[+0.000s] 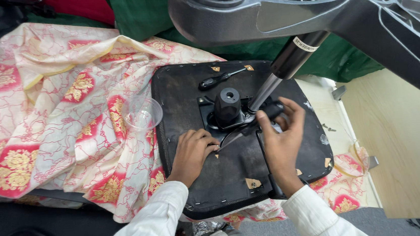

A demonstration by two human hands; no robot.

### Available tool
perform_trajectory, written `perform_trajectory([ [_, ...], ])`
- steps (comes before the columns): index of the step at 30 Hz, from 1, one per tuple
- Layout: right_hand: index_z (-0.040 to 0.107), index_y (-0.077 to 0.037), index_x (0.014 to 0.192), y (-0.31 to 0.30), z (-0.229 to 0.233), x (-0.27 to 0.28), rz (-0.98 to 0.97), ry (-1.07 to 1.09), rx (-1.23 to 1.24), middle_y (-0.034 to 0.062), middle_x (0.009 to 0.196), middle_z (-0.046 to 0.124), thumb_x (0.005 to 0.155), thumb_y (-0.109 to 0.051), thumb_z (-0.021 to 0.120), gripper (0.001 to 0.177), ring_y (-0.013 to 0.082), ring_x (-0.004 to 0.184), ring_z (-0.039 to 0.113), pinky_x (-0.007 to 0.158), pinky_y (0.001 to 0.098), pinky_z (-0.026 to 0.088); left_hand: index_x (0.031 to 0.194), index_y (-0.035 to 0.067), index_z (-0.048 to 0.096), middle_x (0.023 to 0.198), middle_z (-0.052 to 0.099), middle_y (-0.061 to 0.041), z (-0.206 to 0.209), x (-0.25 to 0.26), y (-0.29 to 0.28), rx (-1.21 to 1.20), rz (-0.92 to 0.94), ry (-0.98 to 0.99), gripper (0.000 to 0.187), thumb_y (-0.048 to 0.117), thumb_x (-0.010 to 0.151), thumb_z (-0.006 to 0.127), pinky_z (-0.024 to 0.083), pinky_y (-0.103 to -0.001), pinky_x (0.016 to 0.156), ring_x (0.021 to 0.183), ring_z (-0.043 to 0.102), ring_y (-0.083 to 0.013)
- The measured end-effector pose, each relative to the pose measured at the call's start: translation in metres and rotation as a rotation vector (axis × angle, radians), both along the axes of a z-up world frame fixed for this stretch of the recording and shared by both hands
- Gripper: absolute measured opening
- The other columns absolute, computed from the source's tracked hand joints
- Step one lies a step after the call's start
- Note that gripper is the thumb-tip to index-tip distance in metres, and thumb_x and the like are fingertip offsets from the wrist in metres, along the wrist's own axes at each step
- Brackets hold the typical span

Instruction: The person uses a screwdriver to tighten a bolt on the underside of an office chair base, securing the central gas lift column to the five-star base. The person repeatedly turns the screwdriver to tighten the connection.

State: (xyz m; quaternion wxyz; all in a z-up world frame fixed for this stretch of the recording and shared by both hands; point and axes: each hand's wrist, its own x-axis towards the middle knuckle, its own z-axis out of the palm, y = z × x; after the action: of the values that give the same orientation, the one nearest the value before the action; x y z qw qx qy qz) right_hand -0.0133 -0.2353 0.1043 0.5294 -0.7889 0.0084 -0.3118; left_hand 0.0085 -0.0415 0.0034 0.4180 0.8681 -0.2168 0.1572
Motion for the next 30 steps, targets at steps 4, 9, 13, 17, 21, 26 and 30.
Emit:
perform_trajectory([
  [4, 0.032, -0.009, 0.136, -0.056, -0.042, 0.021, -0.339, 0.181, 0.513, 0.0164, 0.129, 0.052, 0.091, -0.024, 0.077, 0.064, 0.0220, 0.102, 0.066, 0.075, 0.0317, 0.063, 0.099, 0.014, 0.080, 0.103, 0.068, -0.001, -0.006, -0.003, 0.000, -0.054, 0.000, 0.036, 0.018, 0.025, 0.090, 0.071, 0.040, -0.042, 0.105, 0.106, 0.059, -0.0226],
  [9, 0.042, -0.006, 0.124, -0.184, -0.087, 0.039, -0.660, 0.354, 0.897, 0.0162, 0.115, 0.062, 0.089, -0.028, 0.076, 0.053, 0.0261, 0.093, 0.071, 0.075, 0.0358, 0.063, 0.100, 0.014, 0.078, 0.105, 0.066, -0.001, -0.010, -0.003, -0.004, -0.071, 0.015, 0.122, 0.018, 0.027, 0.091, 0.071, 0.038, -0.042, 0.108, 0.110, 0.058, -0.0216],
  [13, 0.064, 0.002, 0.110, -0.235, -0.114, 0.053, -0.643, 0.611, 0.532, 0.0140, 0.098, 0.075, 0.090, -0.028, 0.082, 0.039, 0.0252, 0.089, 0.074, 0.077, 0.0362, 0.062, 0.102, 0.014, 0.077, 0.107, 0.066, -0.002, -0.009, -0.003, -0.001, -0.078, 0.003, 0.072, 0.019, 0.028, 0.091, 0.070, 0.038, -0.042, 0.107, 0.112, 0.058, -0.0225],
  [17, 0.071, -0.006, 0.108, -0.212, -0.123, 0.062, -0.389, 0.409, 0.121, 0.0049, 0.090, 0.073, 0.083, -0.025, 0.087, 0.035, 0.0148, 0.080, 0.067, 0.070, 0.0266, 0.053, 0.106, 0.010, 0.075, 0.104, 0.067, -0.004, -0.002, -0.003, 0.003, -0.028, 0.004, 0.065, 0.032, 0.037, 0.089, 0.072, 0.038, -0.043, 0.103, 0.109, 0.057, -0.0243],
  [21, 0.074, -0.005, 0.108, -0.161, -0.086, 0.068, -0.355, 0.354, -0.350, 0.0090, 0.091, 0.072, 0.083, -0.016, 0.086, 0.030, 0.0158, 0.080, 0.066, 0.072, 0.0278, 0.050, 0.112, 0.005, 0.072, 0.100, 0.068, -0.006, 0.005, -0.005, 0.002, -0.053, 0.033, 0.013, 0.041, 0.040, 0.090, 0.072, 0.041, -0.043, 0.100, 0.104, 0.059, -0.0256],
  [26, 0.066, -0.002, 0.105, -0.080, -0.026, 0.052, -0.175, -0.111, -0.324, 0.0067, 0.092, 0.069, 0.105, -0.017, 0.071, 0.016, 0.0117, 0.080, 0.066, 0.071, 0.0262, 0.053, 0.109, 0.008, 0.071, 0.094, 0.069, -0.003, 0.002, -0.004, 0.001, -0.044, 0.119, 0.030, 0.030, 0.035, 0.096, 0.067, 0.043, -0.043, 0.100, 0.100, 0.062, -0.0247],
  [30, 0.067, -0.002, 0.102, -0.019, 0.001, 0.052, 0.059, -0.022, -0.327, 0.0085, 0.081, 0.068, 0.110, -0.018, 0.064, 0.018, 0.0142, 0.072, 0.063, 0.068, 0.0291, 0.050, 0.105, 0.010, 0.071, 0.101, 0.069, -0.005, -0.001, 0.001, 0.005, -0.061, 0.350, -0.043, 0.021, 0.028, 0.098, 0.065, 0.042, -0.045, 0.101, 0.107, 0.061, -0.0270],
])
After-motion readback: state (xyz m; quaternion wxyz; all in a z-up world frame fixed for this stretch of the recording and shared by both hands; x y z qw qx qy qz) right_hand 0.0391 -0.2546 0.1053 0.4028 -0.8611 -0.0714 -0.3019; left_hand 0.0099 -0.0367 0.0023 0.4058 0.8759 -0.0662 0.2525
